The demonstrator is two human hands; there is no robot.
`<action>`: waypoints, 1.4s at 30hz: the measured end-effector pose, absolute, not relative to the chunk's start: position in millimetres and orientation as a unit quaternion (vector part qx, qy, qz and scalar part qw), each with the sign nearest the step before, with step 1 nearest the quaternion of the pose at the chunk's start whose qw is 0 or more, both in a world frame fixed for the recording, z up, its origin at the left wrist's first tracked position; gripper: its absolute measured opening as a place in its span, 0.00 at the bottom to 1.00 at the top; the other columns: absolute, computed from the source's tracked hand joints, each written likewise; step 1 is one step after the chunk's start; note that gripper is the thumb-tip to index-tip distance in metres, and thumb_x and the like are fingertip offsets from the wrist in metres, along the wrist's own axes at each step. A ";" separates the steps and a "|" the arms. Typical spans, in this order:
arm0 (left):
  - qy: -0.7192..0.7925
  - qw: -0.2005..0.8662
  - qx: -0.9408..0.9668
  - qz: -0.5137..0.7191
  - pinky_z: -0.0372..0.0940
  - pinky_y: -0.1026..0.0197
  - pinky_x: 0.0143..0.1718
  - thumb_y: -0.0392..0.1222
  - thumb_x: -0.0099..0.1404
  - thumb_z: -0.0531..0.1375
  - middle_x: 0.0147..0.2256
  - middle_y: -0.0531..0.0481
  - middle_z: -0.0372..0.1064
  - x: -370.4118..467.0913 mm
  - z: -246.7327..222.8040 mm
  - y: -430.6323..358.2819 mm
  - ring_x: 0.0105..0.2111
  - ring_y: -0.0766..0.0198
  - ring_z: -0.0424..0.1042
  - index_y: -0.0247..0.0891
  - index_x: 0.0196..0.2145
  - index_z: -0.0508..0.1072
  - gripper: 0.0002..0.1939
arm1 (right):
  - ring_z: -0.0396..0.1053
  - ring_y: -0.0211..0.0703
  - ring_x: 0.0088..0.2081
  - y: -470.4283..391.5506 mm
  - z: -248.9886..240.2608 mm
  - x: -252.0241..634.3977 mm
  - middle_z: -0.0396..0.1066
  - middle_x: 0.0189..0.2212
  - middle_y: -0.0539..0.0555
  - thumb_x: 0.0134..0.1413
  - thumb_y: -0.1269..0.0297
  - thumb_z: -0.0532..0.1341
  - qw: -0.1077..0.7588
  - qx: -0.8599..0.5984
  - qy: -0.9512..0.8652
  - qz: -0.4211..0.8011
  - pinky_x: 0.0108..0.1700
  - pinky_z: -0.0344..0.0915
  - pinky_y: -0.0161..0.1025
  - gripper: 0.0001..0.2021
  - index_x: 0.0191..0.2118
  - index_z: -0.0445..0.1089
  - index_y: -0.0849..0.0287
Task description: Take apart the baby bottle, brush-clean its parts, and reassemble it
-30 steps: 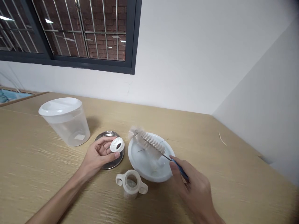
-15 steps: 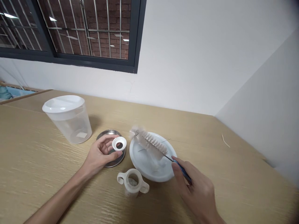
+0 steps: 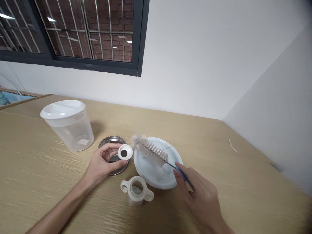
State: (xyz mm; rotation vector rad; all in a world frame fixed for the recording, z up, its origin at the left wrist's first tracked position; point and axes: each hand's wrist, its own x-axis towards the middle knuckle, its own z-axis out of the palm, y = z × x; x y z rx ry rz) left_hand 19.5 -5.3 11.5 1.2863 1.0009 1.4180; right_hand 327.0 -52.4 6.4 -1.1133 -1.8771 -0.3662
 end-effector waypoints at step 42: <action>0.358 0.610 0.480 0.519 0.72 0.57 0.48 0.54 0.64 0.69 0.50 0.41 0.78 13.6 17.5 -8.3 0.49 0.53 0.75 0.41 0.52 0.80 0.23 | 0.69 0.35 0.23 -49.8 7.1 326.4 0.72 0.25 0.49 0.68 0.68 0.61 0.469 -0.415 -0.760 -0.175 0.28 0.64 0.34 0.09 0.51 0.73 0.64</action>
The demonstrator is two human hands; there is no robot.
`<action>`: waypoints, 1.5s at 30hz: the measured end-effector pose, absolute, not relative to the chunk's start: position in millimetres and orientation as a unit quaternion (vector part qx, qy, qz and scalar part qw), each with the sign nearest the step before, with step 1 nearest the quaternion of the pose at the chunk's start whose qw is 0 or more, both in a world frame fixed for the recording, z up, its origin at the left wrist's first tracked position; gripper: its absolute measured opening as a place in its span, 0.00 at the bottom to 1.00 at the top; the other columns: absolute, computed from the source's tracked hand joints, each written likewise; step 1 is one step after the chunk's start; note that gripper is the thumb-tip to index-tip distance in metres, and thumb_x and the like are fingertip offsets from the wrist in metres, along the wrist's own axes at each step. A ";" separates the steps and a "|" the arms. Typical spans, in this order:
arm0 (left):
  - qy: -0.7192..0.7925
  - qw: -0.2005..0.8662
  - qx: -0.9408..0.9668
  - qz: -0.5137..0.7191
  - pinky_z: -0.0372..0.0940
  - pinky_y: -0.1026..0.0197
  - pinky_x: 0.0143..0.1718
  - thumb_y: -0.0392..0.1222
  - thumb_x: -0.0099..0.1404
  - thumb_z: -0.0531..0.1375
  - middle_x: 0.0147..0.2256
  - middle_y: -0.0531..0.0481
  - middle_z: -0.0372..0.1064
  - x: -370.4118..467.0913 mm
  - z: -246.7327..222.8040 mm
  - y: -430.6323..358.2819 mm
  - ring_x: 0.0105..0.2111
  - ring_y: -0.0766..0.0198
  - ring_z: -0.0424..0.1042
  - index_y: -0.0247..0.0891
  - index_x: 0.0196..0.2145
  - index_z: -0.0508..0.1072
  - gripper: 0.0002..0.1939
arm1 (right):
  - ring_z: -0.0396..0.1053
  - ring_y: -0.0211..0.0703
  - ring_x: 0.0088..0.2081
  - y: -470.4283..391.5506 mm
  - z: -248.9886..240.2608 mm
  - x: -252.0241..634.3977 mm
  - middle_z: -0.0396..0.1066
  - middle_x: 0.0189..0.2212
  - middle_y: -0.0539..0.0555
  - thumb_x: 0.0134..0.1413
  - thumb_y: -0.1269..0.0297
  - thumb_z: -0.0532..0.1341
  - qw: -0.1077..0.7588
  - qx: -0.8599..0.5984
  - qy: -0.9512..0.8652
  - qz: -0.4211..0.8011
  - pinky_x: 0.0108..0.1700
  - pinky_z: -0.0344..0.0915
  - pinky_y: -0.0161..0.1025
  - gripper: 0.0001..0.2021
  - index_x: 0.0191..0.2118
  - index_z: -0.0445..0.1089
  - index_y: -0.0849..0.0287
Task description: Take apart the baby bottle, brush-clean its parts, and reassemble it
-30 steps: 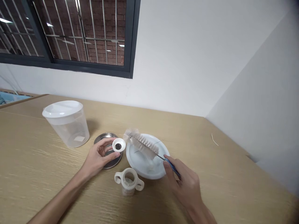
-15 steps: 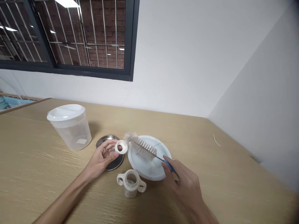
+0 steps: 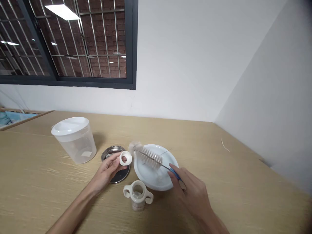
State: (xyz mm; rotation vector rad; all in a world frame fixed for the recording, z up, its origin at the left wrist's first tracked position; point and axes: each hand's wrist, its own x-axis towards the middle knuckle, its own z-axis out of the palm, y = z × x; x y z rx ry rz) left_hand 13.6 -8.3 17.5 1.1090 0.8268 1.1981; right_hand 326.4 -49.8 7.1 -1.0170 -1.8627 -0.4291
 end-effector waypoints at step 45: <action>0.469 0.398 0.493 0.615 0.68 0.49 0.60 0.56 0.64 0.68 0.50 0.42 0.77 -34.3 15.3 27.3 0.52 0.54 0.77 0.42 0.59 0.68 0.31 | 0.75 0.37 0.24 -43.7 1.5 334.5 0.80 0.30 0.53 0.69 0.63 0.59 0.482 -0.497 -0.708 -0.137 0.26 0.68 0.32 0.09 0.44 0.76 0.60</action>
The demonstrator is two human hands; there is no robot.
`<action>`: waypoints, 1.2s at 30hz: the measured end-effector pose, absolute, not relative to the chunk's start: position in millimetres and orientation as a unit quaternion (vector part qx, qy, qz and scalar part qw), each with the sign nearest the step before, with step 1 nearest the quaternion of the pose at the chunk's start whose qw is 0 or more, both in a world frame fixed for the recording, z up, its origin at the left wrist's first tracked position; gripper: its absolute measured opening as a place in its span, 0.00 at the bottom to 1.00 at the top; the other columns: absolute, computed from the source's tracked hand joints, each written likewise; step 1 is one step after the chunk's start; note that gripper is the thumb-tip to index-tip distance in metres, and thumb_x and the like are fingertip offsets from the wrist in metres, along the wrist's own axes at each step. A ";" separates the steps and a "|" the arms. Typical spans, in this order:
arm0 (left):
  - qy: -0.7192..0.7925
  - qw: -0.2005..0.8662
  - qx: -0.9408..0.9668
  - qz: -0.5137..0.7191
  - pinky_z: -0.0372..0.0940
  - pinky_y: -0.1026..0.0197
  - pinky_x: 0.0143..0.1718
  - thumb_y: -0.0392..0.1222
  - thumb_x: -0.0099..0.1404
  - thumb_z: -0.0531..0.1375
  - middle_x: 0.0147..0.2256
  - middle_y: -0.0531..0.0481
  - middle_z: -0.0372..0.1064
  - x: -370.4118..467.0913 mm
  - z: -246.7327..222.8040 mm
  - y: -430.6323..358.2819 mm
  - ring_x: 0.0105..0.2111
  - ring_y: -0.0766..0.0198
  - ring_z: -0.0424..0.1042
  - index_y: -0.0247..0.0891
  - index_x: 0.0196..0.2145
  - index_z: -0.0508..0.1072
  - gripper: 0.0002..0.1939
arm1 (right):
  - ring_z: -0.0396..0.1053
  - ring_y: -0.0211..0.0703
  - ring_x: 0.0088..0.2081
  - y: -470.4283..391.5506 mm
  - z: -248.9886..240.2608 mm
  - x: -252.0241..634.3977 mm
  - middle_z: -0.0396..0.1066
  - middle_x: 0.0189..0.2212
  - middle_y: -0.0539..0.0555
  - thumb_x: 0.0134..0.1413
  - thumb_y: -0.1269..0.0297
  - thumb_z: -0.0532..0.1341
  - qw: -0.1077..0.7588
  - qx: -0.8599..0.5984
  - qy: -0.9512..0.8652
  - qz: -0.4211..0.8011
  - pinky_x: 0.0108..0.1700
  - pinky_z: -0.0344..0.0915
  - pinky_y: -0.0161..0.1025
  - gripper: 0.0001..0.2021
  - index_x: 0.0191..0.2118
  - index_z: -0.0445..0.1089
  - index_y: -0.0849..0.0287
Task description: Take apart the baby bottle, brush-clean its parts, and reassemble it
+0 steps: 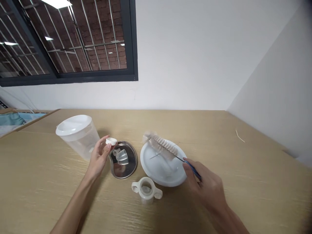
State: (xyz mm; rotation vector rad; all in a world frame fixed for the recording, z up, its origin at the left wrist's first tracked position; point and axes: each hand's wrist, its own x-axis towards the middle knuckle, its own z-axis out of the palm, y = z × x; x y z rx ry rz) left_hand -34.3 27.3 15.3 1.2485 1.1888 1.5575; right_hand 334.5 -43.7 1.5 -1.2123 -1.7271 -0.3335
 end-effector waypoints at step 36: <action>0.619 0.155 0.761 0.116 0.69 0.55 0.40 0.59 0.60 0.67 0.32 0.47 0.80 -33.8 38.1 100.5 0.34 0.57 0.78 0.38 0.33 0.79 0.19 | 0.77 0.38 0.28 -47.5 12.3 342.8 0.81 0.31 0.54 0.69 0.64 0.58 0.509 -0.502 -0.682 -0.152 0.32 0.67 0.32 0.11 0.40 0.77 0.61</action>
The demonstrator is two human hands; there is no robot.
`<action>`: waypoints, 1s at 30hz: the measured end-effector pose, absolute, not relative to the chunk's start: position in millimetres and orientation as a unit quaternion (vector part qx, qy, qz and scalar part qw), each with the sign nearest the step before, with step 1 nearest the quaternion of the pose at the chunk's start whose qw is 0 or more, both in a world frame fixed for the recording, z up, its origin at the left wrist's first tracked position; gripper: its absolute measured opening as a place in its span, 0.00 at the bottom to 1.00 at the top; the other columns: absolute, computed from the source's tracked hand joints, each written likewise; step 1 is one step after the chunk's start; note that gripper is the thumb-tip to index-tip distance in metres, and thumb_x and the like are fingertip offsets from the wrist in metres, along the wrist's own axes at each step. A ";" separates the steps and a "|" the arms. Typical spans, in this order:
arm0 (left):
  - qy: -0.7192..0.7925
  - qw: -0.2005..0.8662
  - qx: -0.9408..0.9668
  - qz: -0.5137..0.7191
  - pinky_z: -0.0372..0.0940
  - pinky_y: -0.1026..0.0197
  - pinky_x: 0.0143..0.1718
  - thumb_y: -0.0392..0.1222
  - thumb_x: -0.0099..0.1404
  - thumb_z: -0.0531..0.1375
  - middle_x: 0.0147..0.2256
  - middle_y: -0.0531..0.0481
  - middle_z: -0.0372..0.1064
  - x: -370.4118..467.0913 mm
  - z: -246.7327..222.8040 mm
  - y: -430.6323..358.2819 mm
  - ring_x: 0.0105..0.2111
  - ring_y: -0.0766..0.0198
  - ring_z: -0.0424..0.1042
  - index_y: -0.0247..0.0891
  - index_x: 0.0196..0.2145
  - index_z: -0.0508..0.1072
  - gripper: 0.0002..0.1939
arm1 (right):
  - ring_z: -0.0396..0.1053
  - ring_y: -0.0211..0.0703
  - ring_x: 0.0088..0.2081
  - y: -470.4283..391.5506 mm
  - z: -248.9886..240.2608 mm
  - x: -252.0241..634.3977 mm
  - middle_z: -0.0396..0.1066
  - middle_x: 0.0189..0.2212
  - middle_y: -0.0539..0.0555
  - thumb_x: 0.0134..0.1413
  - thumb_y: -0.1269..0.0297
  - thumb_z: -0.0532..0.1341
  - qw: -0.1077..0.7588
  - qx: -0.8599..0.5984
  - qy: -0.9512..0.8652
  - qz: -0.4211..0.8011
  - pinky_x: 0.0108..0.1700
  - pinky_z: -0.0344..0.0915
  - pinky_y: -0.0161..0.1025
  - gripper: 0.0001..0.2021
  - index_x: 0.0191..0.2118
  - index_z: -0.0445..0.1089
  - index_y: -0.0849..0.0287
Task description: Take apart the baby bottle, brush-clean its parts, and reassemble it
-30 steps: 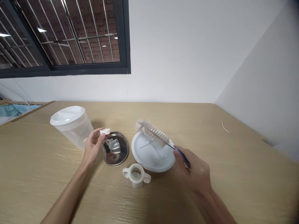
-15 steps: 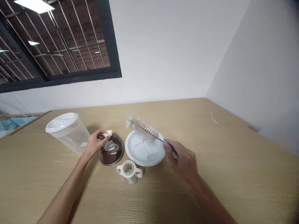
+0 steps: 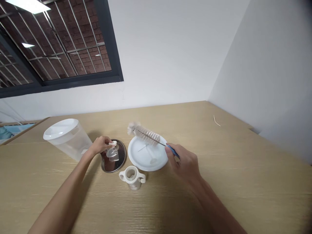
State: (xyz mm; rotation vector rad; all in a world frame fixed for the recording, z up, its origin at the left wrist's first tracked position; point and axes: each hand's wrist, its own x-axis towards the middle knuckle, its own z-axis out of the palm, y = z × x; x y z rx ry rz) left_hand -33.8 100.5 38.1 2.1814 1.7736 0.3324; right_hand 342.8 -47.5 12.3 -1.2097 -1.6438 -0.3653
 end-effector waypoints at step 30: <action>0.233 0.220 0.946 -0.042 0.59 0.55 0.60 0.29 0.60 0.65 0.51 0.49 0.76 133.3 54.9 70.1 0.57 0.52 0.69 0.46 0.46 0.81 0.19 | 0.76 0.51 0.38 -26.9 -2.4 381.2 0.74 0.43 0.65 0.72 0.63 0.52 0.256 -0.847 -0.464 0.027 0.36 0.62 0.42 0.12 0.46 0.68 0.65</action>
